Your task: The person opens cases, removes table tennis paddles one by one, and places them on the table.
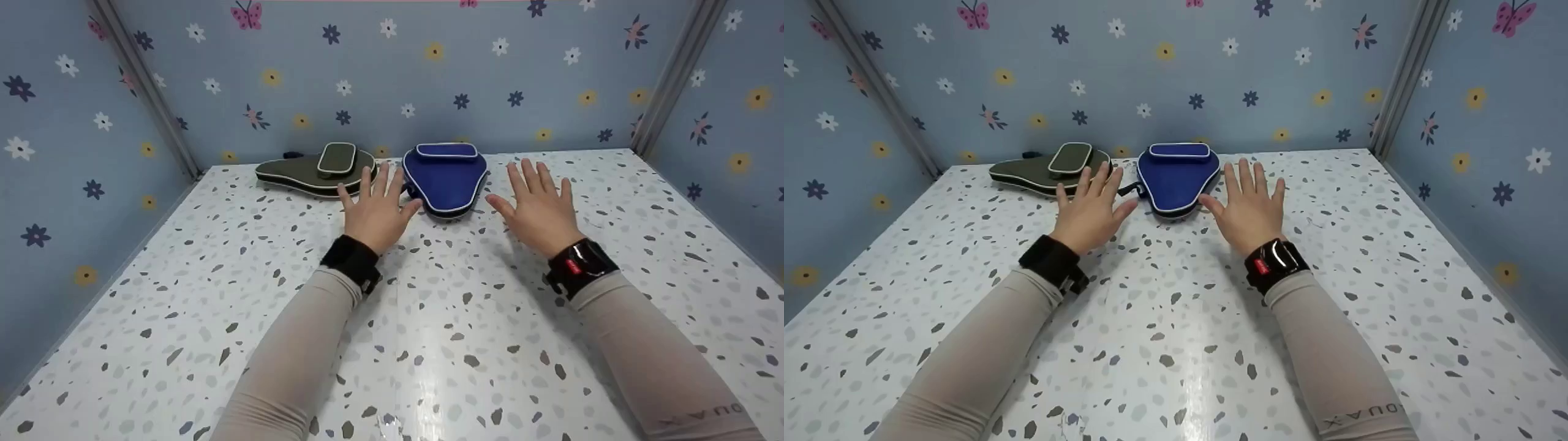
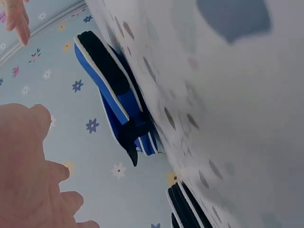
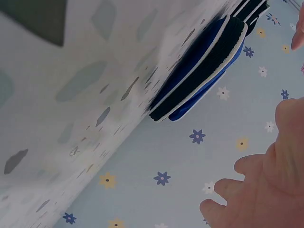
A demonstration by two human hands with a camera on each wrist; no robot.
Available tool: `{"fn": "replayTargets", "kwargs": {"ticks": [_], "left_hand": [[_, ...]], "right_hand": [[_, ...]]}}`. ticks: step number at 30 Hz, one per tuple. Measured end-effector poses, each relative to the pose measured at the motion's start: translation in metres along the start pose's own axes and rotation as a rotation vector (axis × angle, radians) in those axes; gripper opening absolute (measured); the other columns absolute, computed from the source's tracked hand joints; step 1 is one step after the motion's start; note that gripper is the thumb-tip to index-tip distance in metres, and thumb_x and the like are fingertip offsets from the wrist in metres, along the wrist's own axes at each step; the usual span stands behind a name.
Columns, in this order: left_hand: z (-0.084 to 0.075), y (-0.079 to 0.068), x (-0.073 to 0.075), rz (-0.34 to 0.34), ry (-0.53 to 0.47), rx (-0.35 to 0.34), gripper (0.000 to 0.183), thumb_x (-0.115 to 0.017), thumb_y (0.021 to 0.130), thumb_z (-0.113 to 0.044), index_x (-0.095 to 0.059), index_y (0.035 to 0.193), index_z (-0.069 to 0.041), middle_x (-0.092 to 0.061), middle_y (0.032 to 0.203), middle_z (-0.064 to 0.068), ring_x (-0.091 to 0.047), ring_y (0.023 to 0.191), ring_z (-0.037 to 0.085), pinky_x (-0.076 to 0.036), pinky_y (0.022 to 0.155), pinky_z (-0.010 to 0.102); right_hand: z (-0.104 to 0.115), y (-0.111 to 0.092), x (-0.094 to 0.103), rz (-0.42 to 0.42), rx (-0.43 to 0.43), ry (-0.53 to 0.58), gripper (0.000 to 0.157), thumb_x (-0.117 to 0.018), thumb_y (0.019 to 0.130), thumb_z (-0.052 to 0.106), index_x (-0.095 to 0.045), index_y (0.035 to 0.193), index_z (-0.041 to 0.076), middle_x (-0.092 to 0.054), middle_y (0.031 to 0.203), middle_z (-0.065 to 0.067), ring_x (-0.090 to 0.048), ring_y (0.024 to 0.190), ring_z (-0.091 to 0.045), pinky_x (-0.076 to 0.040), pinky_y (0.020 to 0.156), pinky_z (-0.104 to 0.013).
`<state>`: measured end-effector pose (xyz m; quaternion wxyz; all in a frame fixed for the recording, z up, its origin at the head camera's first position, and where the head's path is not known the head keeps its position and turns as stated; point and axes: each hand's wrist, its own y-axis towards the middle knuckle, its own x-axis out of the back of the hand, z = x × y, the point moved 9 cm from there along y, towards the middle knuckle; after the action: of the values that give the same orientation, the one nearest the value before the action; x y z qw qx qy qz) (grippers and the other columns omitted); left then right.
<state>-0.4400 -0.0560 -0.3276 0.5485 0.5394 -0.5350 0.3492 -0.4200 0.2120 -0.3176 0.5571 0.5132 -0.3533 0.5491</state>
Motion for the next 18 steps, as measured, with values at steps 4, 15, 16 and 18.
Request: {"fn": "replayTargets", "kwargs": {"ticks": [4,15,16,18], "left_hand": [[-0.014,0.002,-0.006,0.026,-0.001,-0.014,0.081,-0.035,0.113,-0.069,-0.017,0.179,-0.025,-0.007,0.185,0.006,0.003,0.169,0.036,0.002,0.125,0.078],[-0.073,0.01,-0.027,0.164,0.004,-0.131,0.081,-0.038,0.112,-0.069,-0.023,0.178,-0.024,-0.018,0.184,0.005,-0.013,0.169,0.034,-0.012,0.127,0.076],[-0.077,0.011,-0.028,0.167,0.004,-0.139,0.081,-0.039,0.112,-0.069,-0.023,0.178,-0.023,-0.019,0.184,0.005,-0.014,0.169,0.035,-0.013,0.127,0.076],[-0.084,0.011,-0.028,0.169,0.006,-0.155,0.082,-0.04,0.112,-0.068,-0.025,0.178,-0.022,-0.021,0.183,0.005,-0.016,0.168,0.035,-0.016,0.126,0.076]], "right_hand": [[-0.003,0.0,0.0,0.009,-0.006,0.01,0.093,-0.027,0.112,0.074,-0.004,0.178,0.013,0.003,0.184,-0.019,0.008,0.168,-0.042,0.012,0.126,-0.072],[-0.009,0.002,-0.003,0.025,-0.016,0.009,0.095,-0.027,0.111,0.075,-0.005,0.178,0.012,0.0,0.183,-0.021,0.006,0.168,-0.044,0.011,0.126,-0.072],[-0.009,0.002,-0.003,0.029,-0.018,0.007,0.095,-0.026,0.111,0.076,-0.005,0.178,0.012,0.001,0.183,-0.021,0.006,0.168,-0.044,0.011,0.126,-0.073],[-0.011,0.003,-0.004,0.037,-0.024,-0.003,0.097,-0.024,0.11,0.077,-0.004,0.178,0.012,0.001,0.183,-0.021,0.006,0.168,-0.045,0.01,0.126,-0.073]]}}
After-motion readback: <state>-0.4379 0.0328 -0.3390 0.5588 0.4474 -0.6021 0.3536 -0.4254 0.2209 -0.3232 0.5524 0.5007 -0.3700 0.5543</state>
